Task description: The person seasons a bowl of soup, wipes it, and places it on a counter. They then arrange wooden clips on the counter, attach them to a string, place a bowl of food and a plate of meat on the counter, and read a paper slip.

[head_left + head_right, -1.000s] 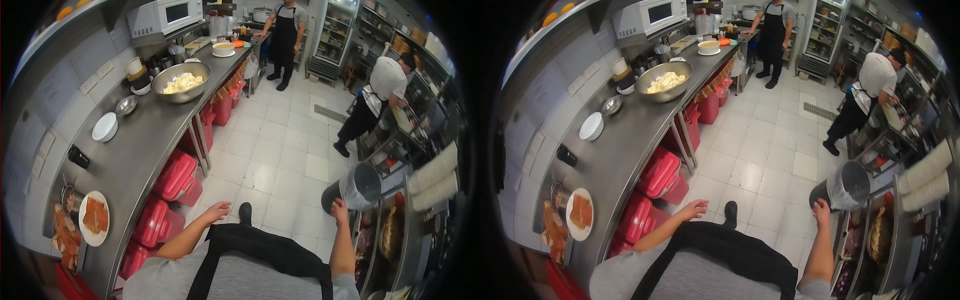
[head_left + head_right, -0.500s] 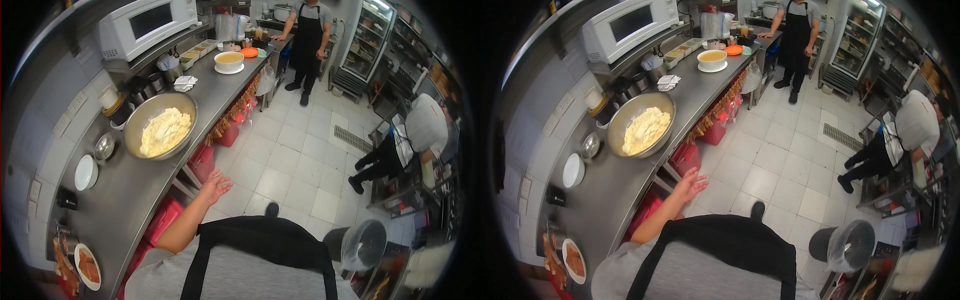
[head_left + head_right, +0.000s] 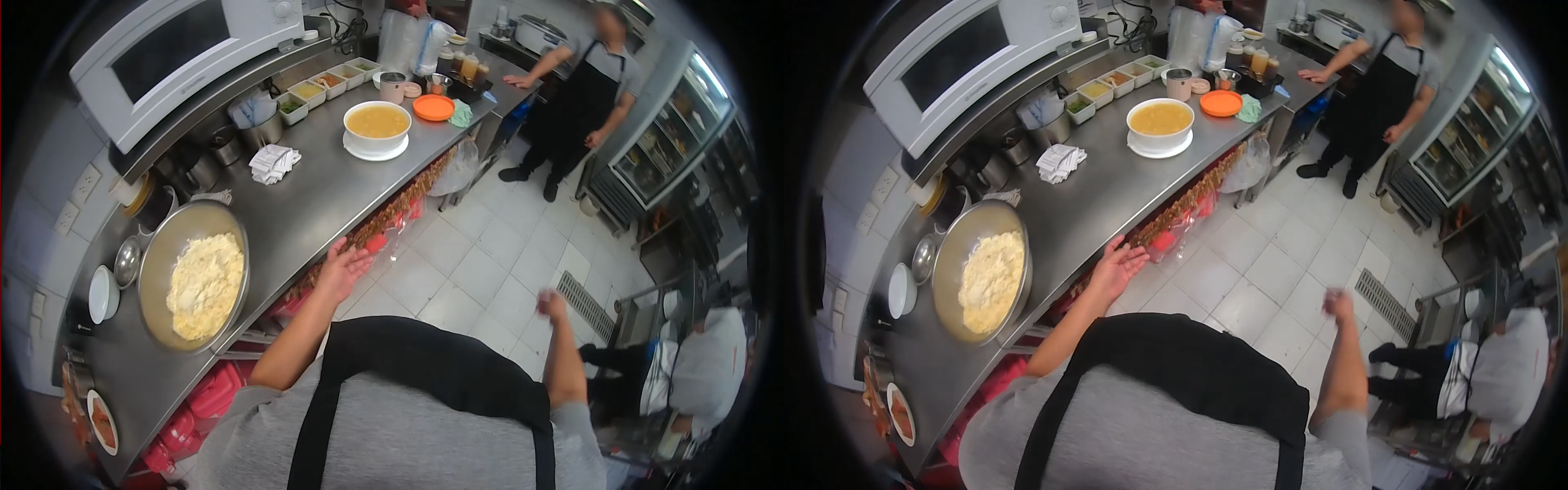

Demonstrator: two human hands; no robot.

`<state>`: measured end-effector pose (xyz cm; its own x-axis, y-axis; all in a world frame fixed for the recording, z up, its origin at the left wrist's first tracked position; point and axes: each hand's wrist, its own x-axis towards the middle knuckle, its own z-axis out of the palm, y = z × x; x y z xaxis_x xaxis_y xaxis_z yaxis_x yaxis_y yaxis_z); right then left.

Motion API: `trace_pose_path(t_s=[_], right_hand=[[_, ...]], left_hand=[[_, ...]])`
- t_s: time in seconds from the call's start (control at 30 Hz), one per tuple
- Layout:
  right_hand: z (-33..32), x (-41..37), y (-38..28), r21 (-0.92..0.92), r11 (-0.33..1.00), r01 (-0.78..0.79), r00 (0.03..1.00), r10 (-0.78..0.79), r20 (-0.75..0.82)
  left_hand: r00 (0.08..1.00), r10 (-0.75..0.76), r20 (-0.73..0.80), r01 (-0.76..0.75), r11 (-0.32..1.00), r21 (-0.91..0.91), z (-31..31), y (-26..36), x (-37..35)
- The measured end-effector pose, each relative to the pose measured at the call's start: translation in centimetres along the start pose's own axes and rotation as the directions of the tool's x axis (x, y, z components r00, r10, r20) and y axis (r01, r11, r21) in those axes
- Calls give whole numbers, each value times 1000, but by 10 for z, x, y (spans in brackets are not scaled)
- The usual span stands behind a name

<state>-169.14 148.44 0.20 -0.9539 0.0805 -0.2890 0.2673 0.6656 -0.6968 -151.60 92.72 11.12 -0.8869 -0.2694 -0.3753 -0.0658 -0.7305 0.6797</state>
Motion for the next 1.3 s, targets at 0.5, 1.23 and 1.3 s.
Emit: trace_pose_path(t_s=[0.5,1.23,1.3], right_hand=[[-62,382,-594,-12,671,742,666,-734,136],[113,733,-714,47,643,764,358,-484,798],[98,713,-714,30,606,795,380,-536,754]], left_hand=[[910,215,-353,-115,952,284,61,57,292],[353,501,-790,-159,864,477,134,37,334],[349,522,-778,-179,852,491,130,35,335]])
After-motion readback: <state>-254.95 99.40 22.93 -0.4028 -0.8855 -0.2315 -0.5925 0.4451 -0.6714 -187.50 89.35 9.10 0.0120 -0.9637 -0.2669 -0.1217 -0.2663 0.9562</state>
